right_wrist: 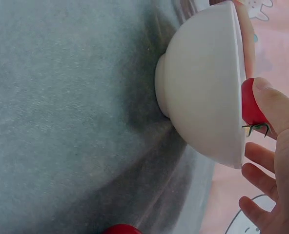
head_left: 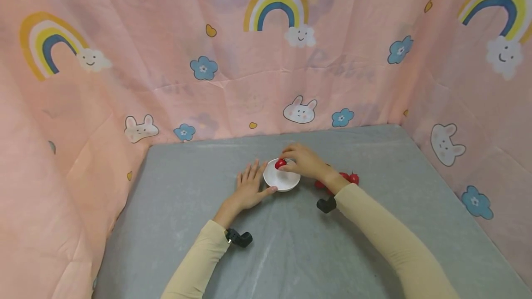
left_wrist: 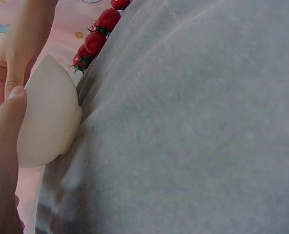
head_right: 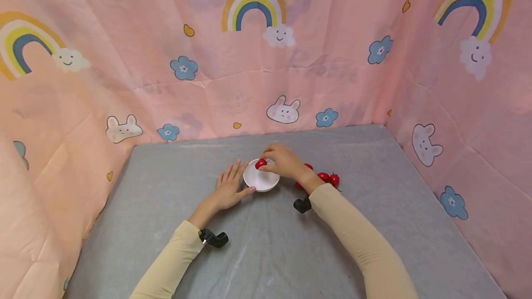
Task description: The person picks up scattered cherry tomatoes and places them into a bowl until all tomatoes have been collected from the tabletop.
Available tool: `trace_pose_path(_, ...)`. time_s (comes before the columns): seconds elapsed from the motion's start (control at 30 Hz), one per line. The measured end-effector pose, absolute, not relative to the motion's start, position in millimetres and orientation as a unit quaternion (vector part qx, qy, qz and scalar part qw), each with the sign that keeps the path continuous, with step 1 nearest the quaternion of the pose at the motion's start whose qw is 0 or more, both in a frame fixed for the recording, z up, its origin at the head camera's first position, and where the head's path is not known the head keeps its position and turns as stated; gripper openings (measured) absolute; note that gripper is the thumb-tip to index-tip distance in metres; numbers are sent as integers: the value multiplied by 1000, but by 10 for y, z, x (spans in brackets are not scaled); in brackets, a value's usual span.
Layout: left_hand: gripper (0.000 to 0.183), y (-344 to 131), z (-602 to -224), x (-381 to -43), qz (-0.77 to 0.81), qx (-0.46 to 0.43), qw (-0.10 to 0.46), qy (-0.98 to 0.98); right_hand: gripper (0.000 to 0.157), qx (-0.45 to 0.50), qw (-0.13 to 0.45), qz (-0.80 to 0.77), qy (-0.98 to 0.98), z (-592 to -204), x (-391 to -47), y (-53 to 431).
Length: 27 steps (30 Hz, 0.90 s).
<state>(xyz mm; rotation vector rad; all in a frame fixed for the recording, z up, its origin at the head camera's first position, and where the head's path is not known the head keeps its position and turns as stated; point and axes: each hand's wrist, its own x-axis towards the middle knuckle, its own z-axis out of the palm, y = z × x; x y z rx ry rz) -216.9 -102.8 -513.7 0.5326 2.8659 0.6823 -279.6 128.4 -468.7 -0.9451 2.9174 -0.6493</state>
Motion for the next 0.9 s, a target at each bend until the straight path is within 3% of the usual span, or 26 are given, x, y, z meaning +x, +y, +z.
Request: trace_pose_path(0.9, 87, -1021, -5139, -2162, 234, 175, 78, 953, 42, -325, -17, -216, 921, -4743, -2820, 1365)
